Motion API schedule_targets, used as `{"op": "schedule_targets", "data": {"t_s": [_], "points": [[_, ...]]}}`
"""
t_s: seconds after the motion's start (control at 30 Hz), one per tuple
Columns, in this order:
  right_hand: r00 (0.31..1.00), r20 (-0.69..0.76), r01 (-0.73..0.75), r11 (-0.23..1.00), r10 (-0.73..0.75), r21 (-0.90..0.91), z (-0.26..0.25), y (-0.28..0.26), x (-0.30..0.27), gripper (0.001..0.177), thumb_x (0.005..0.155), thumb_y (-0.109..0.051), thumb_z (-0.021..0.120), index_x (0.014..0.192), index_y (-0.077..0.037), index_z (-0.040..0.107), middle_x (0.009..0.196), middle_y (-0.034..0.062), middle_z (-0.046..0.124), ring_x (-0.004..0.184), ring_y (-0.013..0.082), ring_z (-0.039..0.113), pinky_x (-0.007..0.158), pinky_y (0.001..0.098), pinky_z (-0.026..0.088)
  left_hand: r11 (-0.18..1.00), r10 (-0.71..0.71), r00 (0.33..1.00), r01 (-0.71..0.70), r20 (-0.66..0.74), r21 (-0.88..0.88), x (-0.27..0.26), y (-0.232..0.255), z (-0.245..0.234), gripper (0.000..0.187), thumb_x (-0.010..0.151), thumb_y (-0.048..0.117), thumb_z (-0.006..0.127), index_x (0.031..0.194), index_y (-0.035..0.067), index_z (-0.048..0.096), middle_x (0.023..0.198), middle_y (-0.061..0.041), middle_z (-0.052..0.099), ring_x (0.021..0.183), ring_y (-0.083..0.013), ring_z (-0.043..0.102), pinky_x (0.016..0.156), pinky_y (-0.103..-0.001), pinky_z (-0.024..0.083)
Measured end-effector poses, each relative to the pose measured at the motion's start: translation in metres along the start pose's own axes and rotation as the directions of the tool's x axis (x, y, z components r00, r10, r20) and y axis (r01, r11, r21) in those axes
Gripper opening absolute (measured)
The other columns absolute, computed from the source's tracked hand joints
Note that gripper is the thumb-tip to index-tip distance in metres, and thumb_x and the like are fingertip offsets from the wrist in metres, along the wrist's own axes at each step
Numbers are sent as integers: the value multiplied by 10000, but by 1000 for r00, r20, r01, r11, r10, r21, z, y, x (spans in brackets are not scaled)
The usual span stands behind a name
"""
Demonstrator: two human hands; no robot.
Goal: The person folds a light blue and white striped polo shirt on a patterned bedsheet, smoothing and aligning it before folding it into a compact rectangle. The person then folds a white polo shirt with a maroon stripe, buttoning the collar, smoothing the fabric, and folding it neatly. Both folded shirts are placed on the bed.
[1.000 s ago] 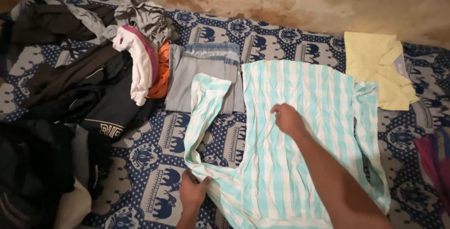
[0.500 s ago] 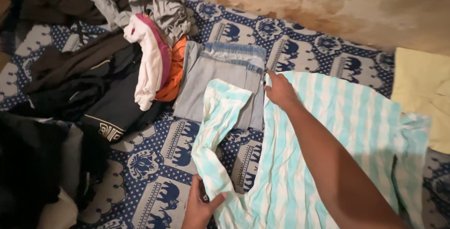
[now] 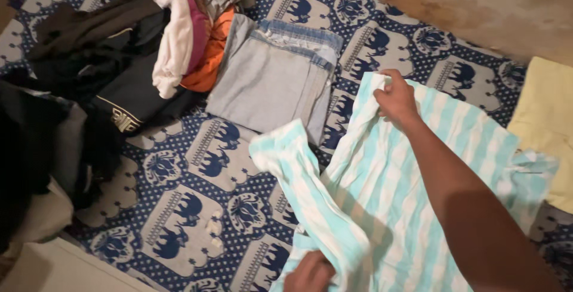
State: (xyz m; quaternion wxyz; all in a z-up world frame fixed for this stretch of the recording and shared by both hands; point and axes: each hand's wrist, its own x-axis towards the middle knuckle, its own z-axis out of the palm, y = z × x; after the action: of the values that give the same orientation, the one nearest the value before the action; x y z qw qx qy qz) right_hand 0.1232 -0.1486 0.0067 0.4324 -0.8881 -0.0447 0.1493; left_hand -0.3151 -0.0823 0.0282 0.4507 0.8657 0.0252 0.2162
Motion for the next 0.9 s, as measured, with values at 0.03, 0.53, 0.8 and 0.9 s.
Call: {"op": "schedule_targets", "data": {"t_s": [0.03, 0.53, 0.8, 0.9], "points": [[1000, -3, -2, 1000, 2, 6, -9, 10, 3, 536, 848, -98, 665, 1373, -161, 580, 991, 112, 675, 620, 243, 677, 435, 358, 541, 996, 49, 998, -46, -33, 74, -9, 7, 27, 120, 791, 103, 689, 896, 46, 680, 1181, -144, 733, 1062, -268, 767, 785, -344, 630], [650, 370, 729, 682, -664, -55, 48, 11, -190, 784, 719, -412, 907, 1310, 19, 626, 1321, 216, 633, 1175, 380, 620, 988, 444, 482, 888, 57, 998, -39, -25, 458, -146, -12, 131, 461, 630, 291, 723, 1040, 81, 739, 1011, -147, 713, 889, -345, 684, 697, -508, 532], [997, 2, 76, 997, -76, -4, 70, 45, -204, 451, 922, -237, 660, 1287, 28, 666, 1081, 232, 741, 952, 409, 716, 883, 442, 546, 989, -75, 967, 40, 243, 145, -206, -37, 61, 200, 757, 136, 748, 949, 140, 805, 889, -62, 672, 831, -257, 692, 627, -405, 537], [861, -487, 230, 966, -146, 116, -5, 84, -193, 529, 997, -262, 665, 1360, 107, 558, 1379, 275, 581, 1300, 389, 523, 1111, 421, 357, 998, -54, 947, 42, 317, 45, -183, -27, 35, 211, 820, 80, 713, 1015, 97, 792, 953, -98, 654, 852, -280, 670, 690, -394, 546]]}}
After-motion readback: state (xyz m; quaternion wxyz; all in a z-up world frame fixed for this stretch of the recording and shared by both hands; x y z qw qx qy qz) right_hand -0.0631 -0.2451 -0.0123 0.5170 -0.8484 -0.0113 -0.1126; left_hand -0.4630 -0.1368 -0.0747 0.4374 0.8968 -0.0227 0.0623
